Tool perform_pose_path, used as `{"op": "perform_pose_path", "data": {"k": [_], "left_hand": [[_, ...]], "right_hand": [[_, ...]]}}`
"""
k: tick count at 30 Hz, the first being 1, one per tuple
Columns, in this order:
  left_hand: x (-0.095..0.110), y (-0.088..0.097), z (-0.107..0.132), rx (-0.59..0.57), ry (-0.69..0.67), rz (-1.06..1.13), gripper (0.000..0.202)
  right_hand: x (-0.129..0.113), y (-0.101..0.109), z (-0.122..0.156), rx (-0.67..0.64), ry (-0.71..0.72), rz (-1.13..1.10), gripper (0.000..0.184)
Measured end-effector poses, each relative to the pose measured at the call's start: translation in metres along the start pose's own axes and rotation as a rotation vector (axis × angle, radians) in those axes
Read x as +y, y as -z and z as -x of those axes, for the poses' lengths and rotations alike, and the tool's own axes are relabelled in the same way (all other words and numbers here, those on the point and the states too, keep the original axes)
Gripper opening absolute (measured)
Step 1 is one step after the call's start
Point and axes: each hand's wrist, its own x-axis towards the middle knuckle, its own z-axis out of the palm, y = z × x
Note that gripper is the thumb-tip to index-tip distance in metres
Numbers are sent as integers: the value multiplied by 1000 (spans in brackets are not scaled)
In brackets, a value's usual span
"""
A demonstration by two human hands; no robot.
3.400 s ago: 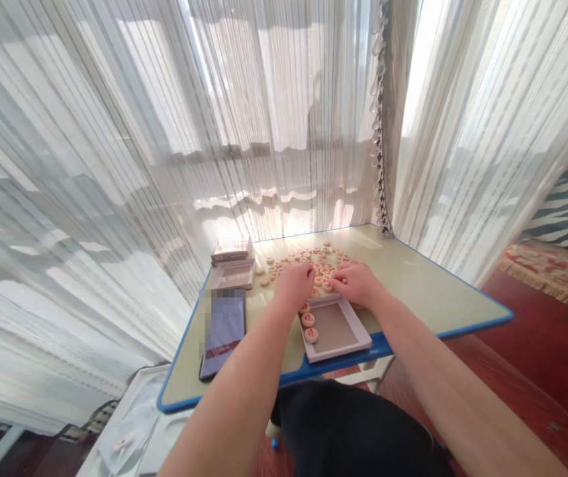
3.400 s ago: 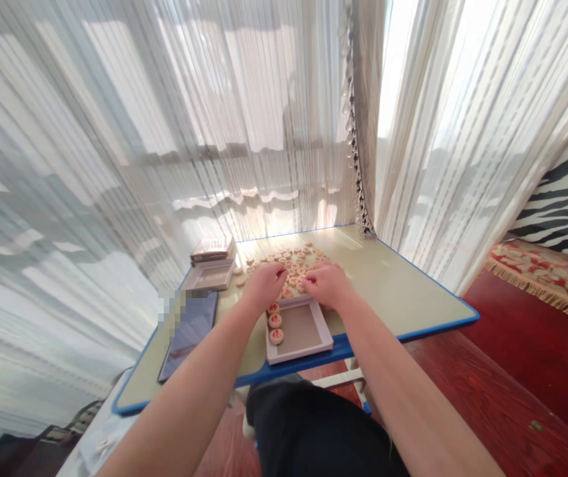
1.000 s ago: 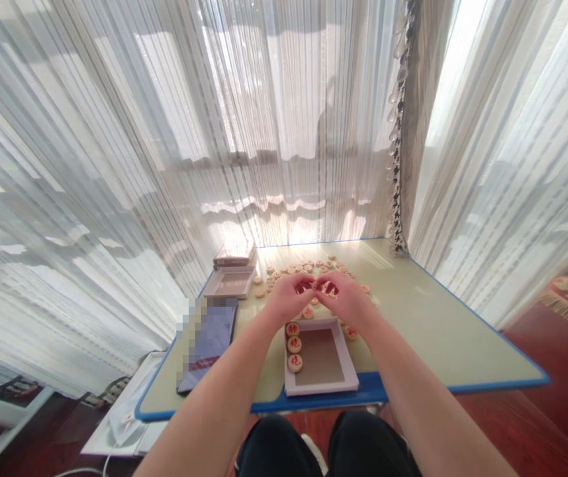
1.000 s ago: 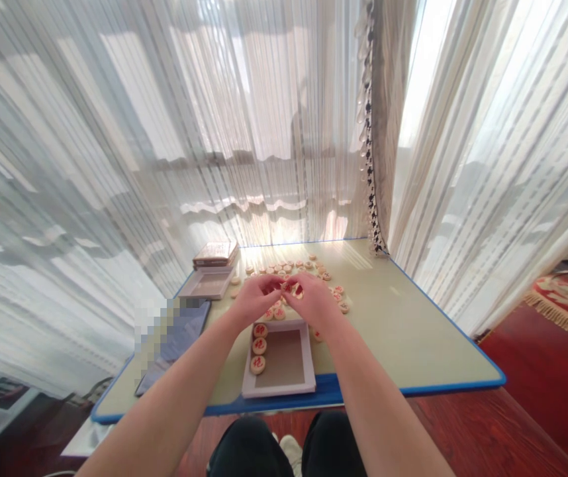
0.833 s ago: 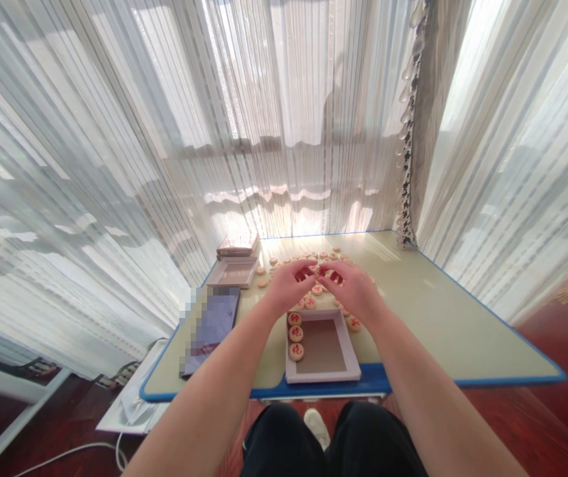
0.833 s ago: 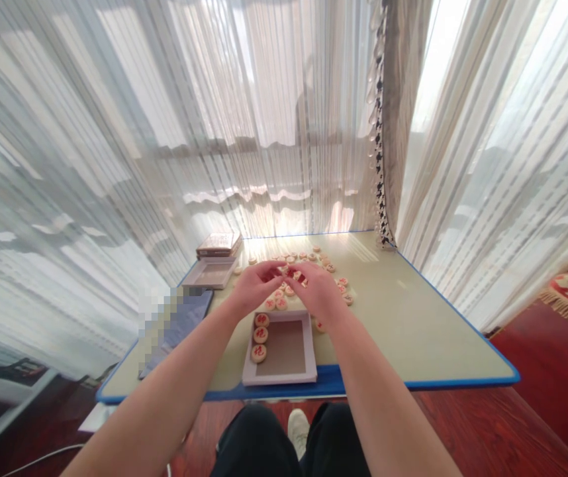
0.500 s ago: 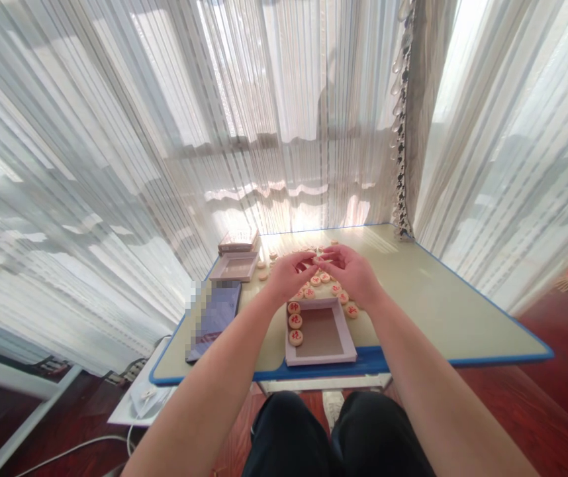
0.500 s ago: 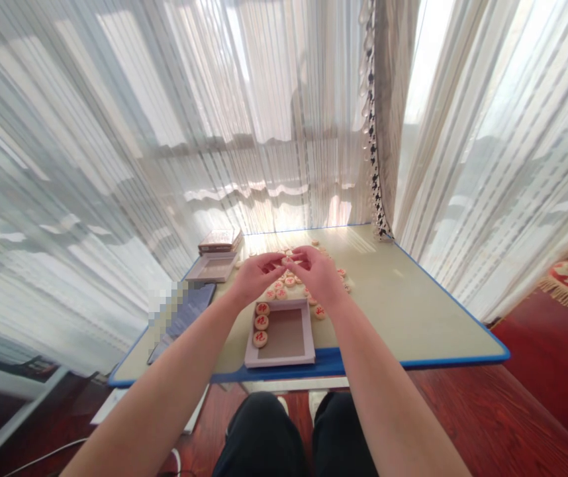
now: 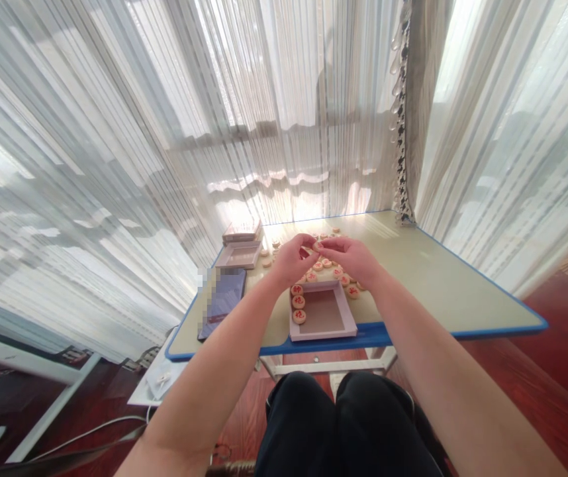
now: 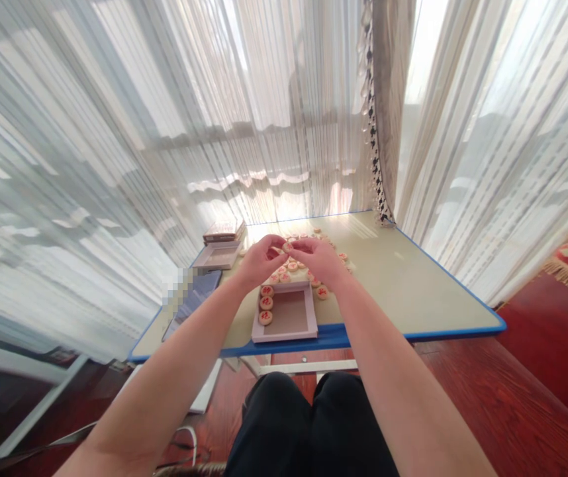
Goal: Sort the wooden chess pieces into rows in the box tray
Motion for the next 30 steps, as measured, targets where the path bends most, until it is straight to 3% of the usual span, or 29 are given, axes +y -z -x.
{"op": "perform_pose_path", "data": {"k": [9, 13, 17, 21, 24, 30], "left_hand": [[-8, -2, 1, -20, 4, -129, 23], [-6, 0, 0, -7, -8, -91, 25], [3, 5, 2, 7, -24, -105, 20], [10, 13, 10, -96, -26, -138, 18], [13, 20, 23, -115, -4, -163, 19], [24, 28, 62, 10, 72, -99, 25]], "right_hand": [[9, -1, -2, 32, 13, 47, 32], [8, -1, 0, 31, 76, 42, 32], [3, -2, 6, 74, 199, 204, 32], [1, -6, 12, 103, 265, 376, 31], [0, -10, 15, 6, 257, 378, 32], [-21, -18, 28, -198, 263, 323, 32]]}}
